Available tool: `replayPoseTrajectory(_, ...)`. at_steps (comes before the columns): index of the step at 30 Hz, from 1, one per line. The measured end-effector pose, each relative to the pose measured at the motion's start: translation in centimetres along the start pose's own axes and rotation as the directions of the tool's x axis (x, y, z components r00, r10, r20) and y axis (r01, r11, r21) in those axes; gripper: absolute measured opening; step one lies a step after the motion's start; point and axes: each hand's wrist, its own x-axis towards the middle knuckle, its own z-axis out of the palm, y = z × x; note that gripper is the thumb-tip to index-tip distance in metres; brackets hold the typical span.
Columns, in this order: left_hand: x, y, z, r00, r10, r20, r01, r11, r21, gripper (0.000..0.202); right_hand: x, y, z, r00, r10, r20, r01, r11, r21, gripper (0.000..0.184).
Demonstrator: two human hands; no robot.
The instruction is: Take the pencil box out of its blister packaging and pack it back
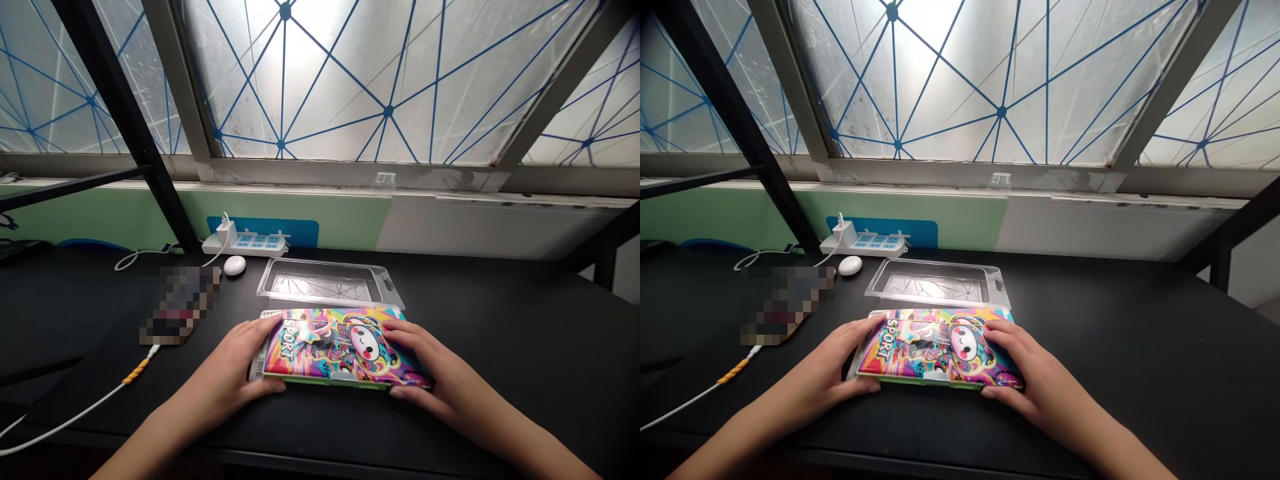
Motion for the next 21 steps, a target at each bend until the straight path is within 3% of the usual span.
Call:
replayPoseTrajectory(4, 0.9, -0.3, -0.8, 0.999, 0.016, 0.051, -0.017, 1.000, 0.011, 0.083, 0.2, 0.0, 0.1, 0.999, 0.031, 0.020, -0.031, 0.999, 0.029, 0.056)
replayPoseTrajectory(9, 1.9, -1.1, -1.3, 0.998, -0.048, 0.038, 0.049, 0.998, -0.042, 0.101, 1.2, -0.3, -0.4, 0.998, 0.053, -0.033, -0.050, 0.993, 0.103, 0.047)
replayPoseTrajectory(11, 2.0, -1.5, -1.1, 0.999, -0.047, 0.019, 0.048, 0.998, -0.051, 0.102, 1.9, -0.3, -0.8, 0.987, 0.135, -0.085, -0.118, 0.977, 0.175, 0.037)
replayPoseTrajectory(17, 1.6, -1.9, -0.9, 0.998, -0.044, 0.034, 0.046, 0.996, -0.080, 0.123, 3.6, 0.6, -0.9, 0.880, 0.460, -0.115, -0.394, 0.845, 0.361, 0.041)
replayPoseTrajectory(21, 1.4, -1.7, -1.2, 0.998, -0.044, 0.049, 0.048, 0.996, -0.073, 0.124, 2.9, 1.2, -0.5, 0.871, 0.473, -0.132, -0.402, 0.841, 0.362, 0.032)
